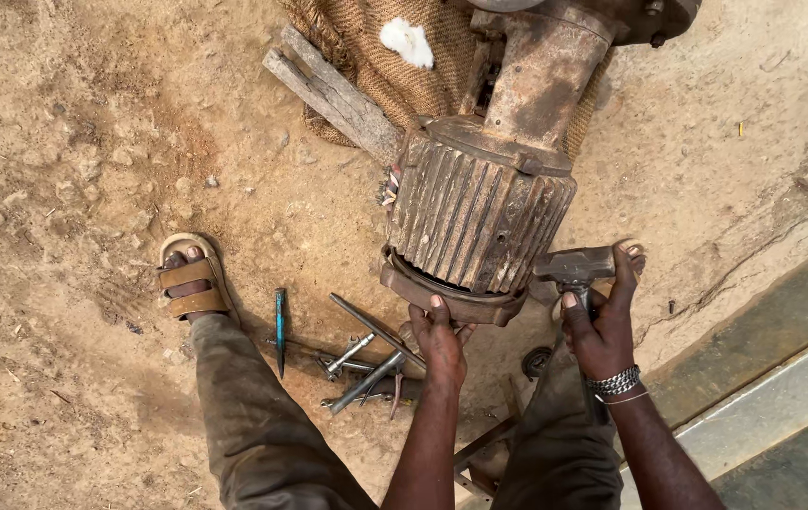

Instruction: The person works on a rusty electric water pump motor on the ground. They flip and reposition the motor, use a hammer to seat it against the pump housing, then use a spanner to tighten the mounting bolts, holding the assembly steady with the other hand.

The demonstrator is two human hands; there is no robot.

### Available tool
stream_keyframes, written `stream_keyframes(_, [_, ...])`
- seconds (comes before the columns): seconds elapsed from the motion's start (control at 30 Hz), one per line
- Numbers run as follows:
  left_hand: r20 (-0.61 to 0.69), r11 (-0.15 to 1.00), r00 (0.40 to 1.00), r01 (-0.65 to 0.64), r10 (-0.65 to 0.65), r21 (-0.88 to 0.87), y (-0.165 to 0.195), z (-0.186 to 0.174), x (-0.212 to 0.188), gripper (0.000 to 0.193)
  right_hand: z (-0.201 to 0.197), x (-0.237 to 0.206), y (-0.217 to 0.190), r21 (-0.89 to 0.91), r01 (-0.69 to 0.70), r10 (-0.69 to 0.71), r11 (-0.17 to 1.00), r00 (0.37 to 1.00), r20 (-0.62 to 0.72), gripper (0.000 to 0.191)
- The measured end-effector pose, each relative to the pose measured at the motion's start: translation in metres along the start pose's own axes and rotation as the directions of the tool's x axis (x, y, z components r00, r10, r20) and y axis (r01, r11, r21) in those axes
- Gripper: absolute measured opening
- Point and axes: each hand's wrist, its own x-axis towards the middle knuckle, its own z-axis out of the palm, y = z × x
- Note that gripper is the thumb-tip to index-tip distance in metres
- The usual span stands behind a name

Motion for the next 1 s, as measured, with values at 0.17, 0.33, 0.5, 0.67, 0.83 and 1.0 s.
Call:
stream_keyframes(0.17, [0.053,0.998,0.997,-0.052,0.054,-0.039,-0.016,0.004,-0.003,0.037,-0.007,0.026,-0.023,-0.479,0.127,0.107,0.868,0.896,0.432,0.088])
stream_keyframes(0.33, [0.097,0.992,0.994,-0.045,0.057,-0.118,-0.016,-0.003,-0.004,0.027,-0.013,0.022,-0.02,-0.022,-0.25,0.251,0.968,0.967,0.035,0.086])
stream_keyframes(0.5, [0.106,0.996,0.993,-0.038,0.047,-0.08,-0.029,0.0,-0.004,0.025,0.006,0.009,0.001,-0.494,0.007,0.207,0.87,0.902,0.378,0.089])
stream_keyframes(0.67, [0.434,0.991,0.893,-0.134,0.12,0.001,-0.057,-0.018,-0.013,0.032,0.017,-0.002,-0.002,-0.33,-0.157,0.246,0.931,0.937,0.248,0.093])
stream_keyframes(0.83, [0.117,0.994,0.987,0.109,-0.107,-0.015,-0.019,-0.052,0.002,0.031,0.01,-0.007,-0.017,-0.222,-0.255,0.311,0.941,0.912,0.269,0.09])
stream_keyframes(1.0, [-0.125,0.982,0.974,0.185,-0.188,-0.037,0.048,-0.028,0.053,0.042,0.011,0.004,-0.039,0.049,-0.2,0.196,0.979,0.977,0.079,0.09])
